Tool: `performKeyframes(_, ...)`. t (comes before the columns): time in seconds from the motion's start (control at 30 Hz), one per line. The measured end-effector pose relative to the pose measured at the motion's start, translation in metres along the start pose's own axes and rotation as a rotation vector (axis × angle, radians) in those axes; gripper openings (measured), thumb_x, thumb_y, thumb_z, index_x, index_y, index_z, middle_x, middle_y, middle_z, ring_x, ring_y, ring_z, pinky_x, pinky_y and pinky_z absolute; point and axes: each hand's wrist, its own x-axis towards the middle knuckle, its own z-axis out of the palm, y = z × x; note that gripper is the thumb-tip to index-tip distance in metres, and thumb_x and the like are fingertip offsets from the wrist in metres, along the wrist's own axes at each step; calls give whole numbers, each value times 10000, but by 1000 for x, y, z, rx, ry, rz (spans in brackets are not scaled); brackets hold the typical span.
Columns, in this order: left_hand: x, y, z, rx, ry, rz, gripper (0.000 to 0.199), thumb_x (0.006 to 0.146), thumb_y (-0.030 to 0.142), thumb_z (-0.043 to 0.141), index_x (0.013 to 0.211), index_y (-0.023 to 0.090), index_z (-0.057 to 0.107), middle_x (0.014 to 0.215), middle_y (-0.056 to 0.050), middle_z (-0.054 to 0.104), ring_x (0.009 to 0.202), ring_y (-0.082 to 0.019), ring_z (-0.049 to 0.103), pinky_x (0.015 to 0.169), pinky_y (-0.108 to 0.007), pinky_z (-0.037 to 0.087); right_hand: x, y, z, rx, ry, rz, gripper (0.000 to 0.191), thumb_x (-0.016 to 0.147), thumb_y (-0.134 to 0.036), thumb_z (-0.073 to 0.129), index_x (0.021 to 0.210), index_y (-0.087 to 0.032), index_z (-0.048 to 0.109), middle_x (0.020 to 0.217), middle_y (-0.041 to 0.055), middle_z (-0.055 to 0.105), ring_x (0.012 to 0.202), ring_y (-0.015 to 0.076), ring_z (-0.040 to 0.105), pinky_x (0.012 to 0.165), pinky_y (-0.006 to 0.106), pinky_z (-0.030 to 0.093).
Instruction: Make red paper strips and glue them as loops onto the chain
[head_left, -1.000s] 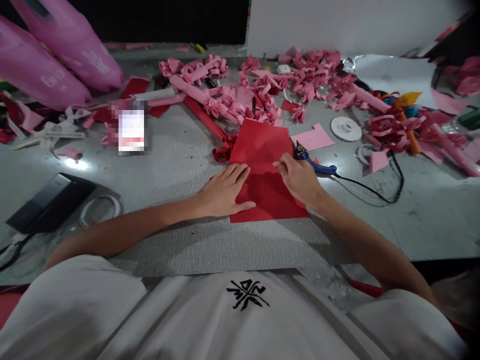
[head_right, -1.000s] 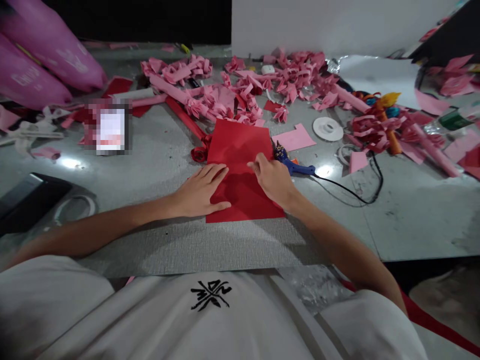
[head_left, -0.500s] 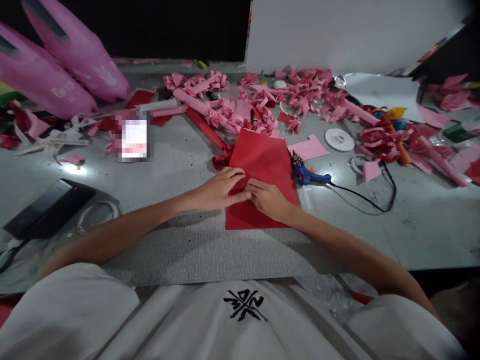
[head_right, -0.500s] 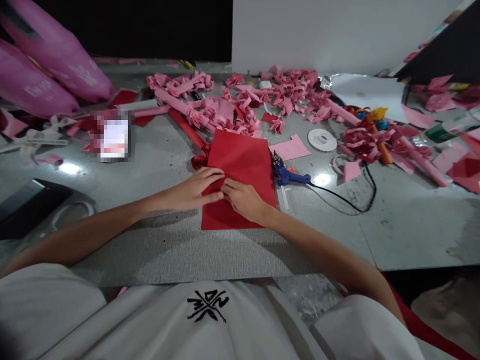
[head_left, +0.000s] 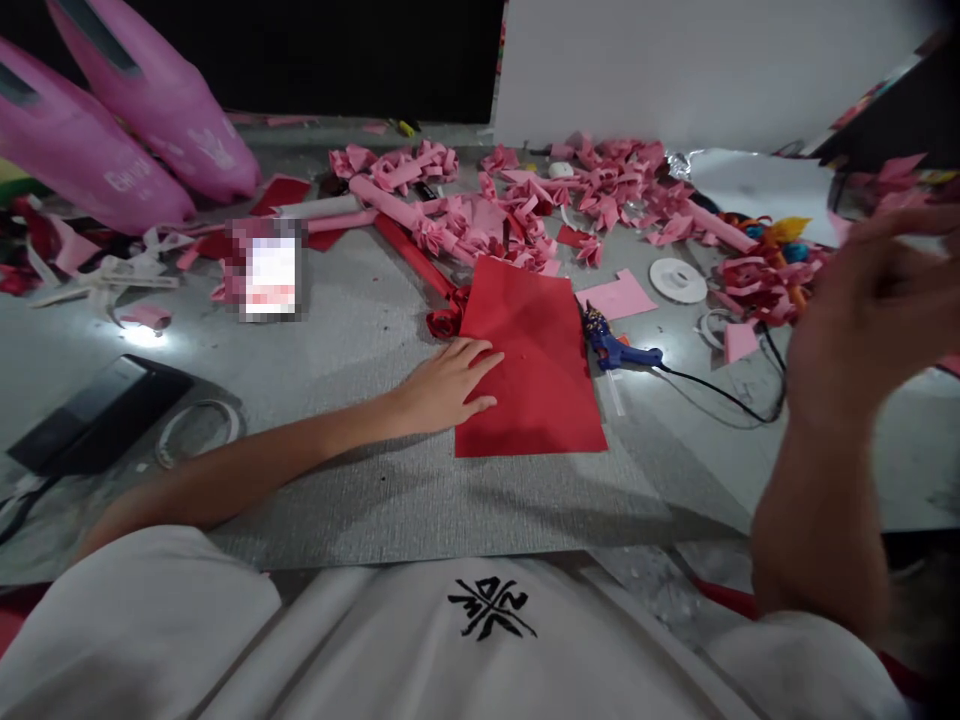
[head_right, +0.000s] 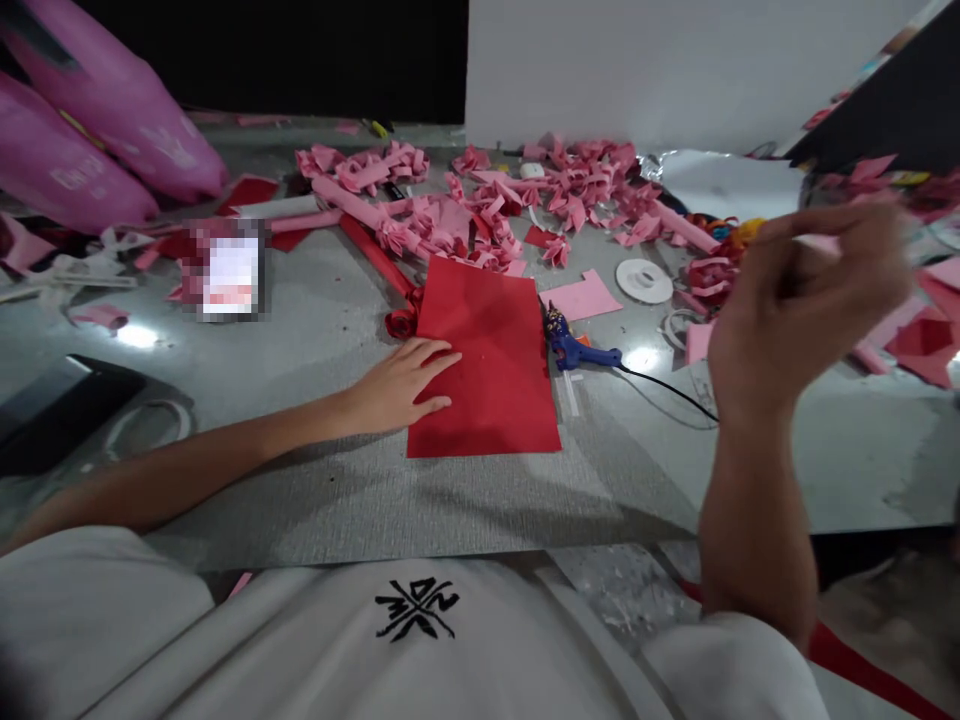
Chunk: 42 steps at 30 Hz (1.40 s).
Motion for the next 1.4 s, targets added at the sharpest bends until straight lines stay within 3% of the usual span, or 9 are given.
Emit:
performKeyframes(0.33,-6,18,14,189,-10,32,413,1092,288,451,1464,192,603,1597,-140,484,1527,-377,371,1217,-569,377,-3,6,32,-465,-128,-140,295,1070,-246,499,1274,-196,706,1107,100,695,925,190,669,788,298,510)
performKeyframes(0.6,-9,19,24,175,89,95,321,1083,207,481,1287,93,701,1437,-130,659,1444,-278,537,1218,-437,460,-13,-6,39,-641,-142,-10,296,1052,-124,388,1099,-114,680,1045,143,663,839,219,660,740,339,508)
performKeyframes(0.7,-11,25,23,187,92,72,309,1083,196,478,1259,74,701,1426,-154,664,1430,-278,558,1211,-429,473,-15,-12,35,-661,-154,-18,365,1008,-62,375,1247,-81,650,1228,222,652,1105,303,674,918,430,547)
performKeyframes(0.9,-16,30,27,219,79,49,324,1067,148,486,1334,54,644,1481,-188,614,1466,-308,514,1234,-455,452,-52,-15,37,-533,-265,-185,606,1059,-315,476,1578,-15,393,1658,266,354,1572,354,316,1244,538,376)
performKeyframes(1.03,-18,29,27,205,47,53,374,1025,46,461,1366,58,616,1535,-189,562,1513,-307,443,1267,-444,415,-131,-40,11,-681,-304,-44,510,1078,-391,402,1391,-62,632,1511,276,545,1359,383,596,986,516,598)
performKeyframes(1.13,-18,28,27,194,49,63,395,1025,38,434,1383,54,600,1543,-192,554,1529,-306,416,1279,-450,397,-167,-72,-16,-879,-373,115,476,1075,-437,410,817,-201,734,826,155,746,662,291,734,555,423,566)
performKeyframes(1.2,-18,28,27,192,50,62,395,1022,36,436,1381,48,601,1537,-194,559,1527,-311,417,1277,-451,400,-159,-86,-24,-933,-351,179,472,1074,-438,411,768,-214,694,623,97,659,500,266,650,452,394,470)
performKeyframes(1.27,-18,28,27,193,45,60,395,1019,36,439,1375,54,607,1535,-195,561,1524,-308,424,1270,-453,410,-128,-83,-18,-823,-338,129,399,1089,-340,369,982,-191,723,821,114,744,601,253,700,511,391,513)
performKeyframes(1.4,-18,29,25,206,46,64,371,1020,44,445,1343,62,626,1511,-197,584,1504,-304,456,1250,-456,436,-47,-34,14,-606,-209,-134,472,1089,-229,322,1486,-68,521,1507,225,572,1376,325,591,1068,483,555)
